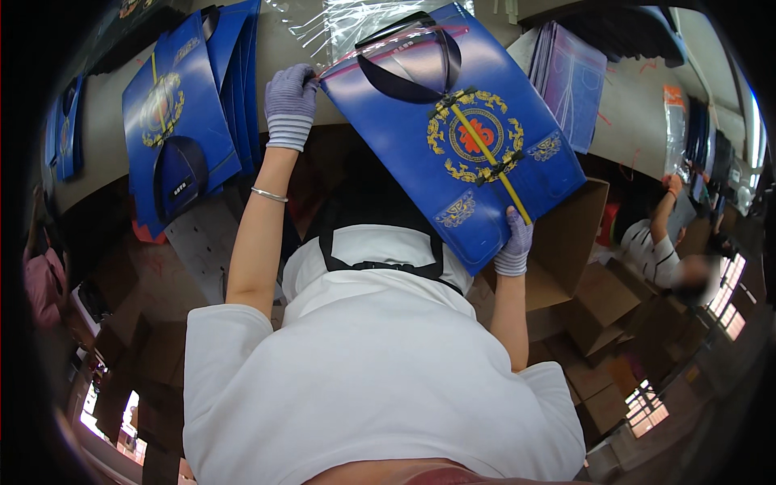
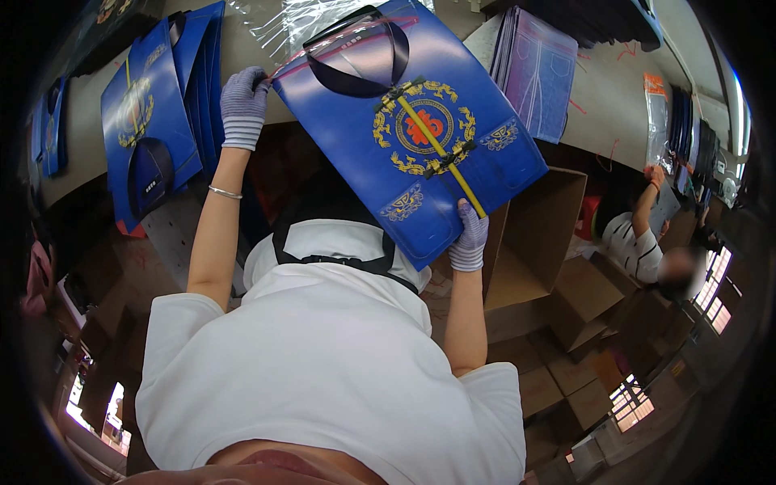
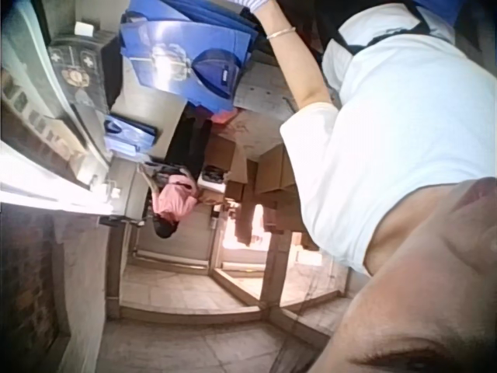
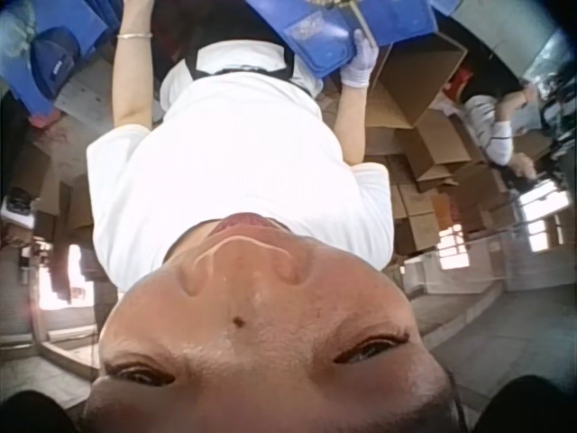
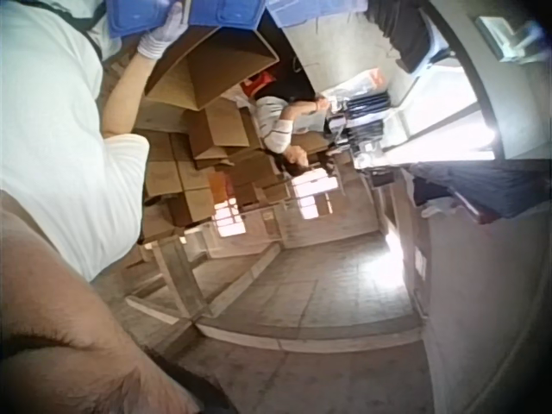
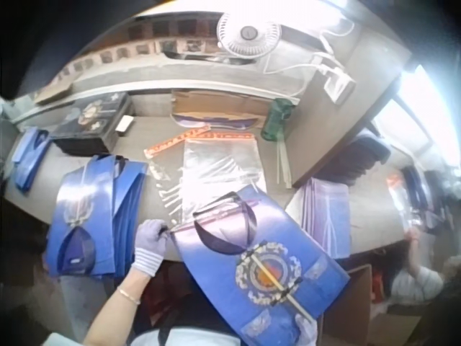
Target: Packaging printed folders into plastic bags and placing them into boxes.
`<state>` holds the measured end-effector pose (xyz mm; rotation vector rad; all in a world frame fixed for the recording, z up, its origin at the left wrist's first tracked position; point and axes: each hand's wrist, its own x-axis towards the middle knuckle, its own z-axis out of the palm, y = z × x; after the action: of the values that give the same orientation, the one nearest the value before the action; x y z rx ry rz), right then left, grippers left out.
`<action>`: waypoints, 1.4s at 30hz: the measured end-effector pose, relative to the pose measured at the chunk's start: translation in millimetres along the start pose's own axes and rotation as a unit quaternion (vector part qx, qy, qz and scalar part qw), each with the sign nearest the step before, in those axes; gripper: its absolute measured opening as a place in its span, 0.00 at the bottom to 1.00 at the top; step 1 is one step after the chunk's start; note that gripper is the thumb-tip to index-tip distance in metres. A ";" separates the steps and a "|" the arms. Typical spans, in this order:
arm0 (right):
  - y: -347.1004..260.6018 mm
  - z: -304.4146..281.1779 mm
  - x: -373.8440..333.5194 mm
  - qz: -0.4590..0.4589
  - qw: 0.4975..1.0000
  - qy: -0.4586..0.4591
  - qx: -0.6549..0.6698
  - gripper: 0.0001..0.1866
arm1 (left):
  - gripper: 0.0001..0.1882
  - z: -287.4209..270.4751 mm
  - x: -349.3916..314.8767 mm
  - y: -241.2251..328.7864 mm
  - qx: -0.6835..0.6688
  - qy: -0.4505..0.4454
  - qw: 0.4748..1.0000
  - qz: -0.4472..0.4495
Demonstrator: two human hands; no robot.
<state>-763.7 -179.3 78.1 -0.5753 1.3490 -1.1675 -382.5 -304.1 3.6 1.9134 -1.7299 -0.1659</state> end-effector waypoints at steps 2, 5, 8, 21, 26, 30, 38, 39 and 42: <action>-0.6 5.2 -2.9 -0.010 1.000 0.002 0.002 0.23 | 0.04 -0.9 -2.4 2.9 0.018 0.007 1.000 -0.003; 4.1 4.7 -9.2 -0.004 1.000 -0.003 -0.020 0.23 | 0.04 -1.4 -5.2 16.1 0.018 0.021 0.999 0.023; 22.4 1.7 -14.0 -0.025 0.998 0.051 -0.032 0.22 | 0.05 2.9 -13.2 44.2 -0.060 0.008 0.994 0.096; 50.7 2.1 105.1 0.386 0.767 -0.275 -0.433 0.12 | 0.13 108.5 31.5 -36.3 -0.518 -0.110 0.689 -0.494; 5.1 55.3 279.0 -0.172 0.844 -0.043 -0.507 0.18 | 0.19 122.7 49.2 -35.4 -0.280 -0.133 0.850 -0.425; 4.0 109.9 360.3 -0.220 0.785 -0.032 -0.578 0.15 | 0.18 120.6 53.6 -18.4 -0.274 -0.121 0.870 -0.392; 11.1 59.0 294.7 -0.113 0.883 -0.048 -0.452 0.16 | 0.12 84.8 3.3 10.1 -0.380 -0.073 0.826 -0.409; 13.3 36.5 286.5 -0.117 0.892 -0.045 -0.435 0.16 | 0.12 85.1 -8.5 17.6 -0.373 -0.077 0.842 -0.381; 31.7 -16.0 237.2 -0.086 0.901 -0.058 -0.422 0.16 | 0.09 82.2 -74.8 29.7 -0.391 -0.169 0.820 -0.383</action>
<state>-810.8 -371.9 -56.8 -1.3840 1.7010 -0.6120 -457.3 -259.3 -71.4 1.8251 -0.7108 -1.3541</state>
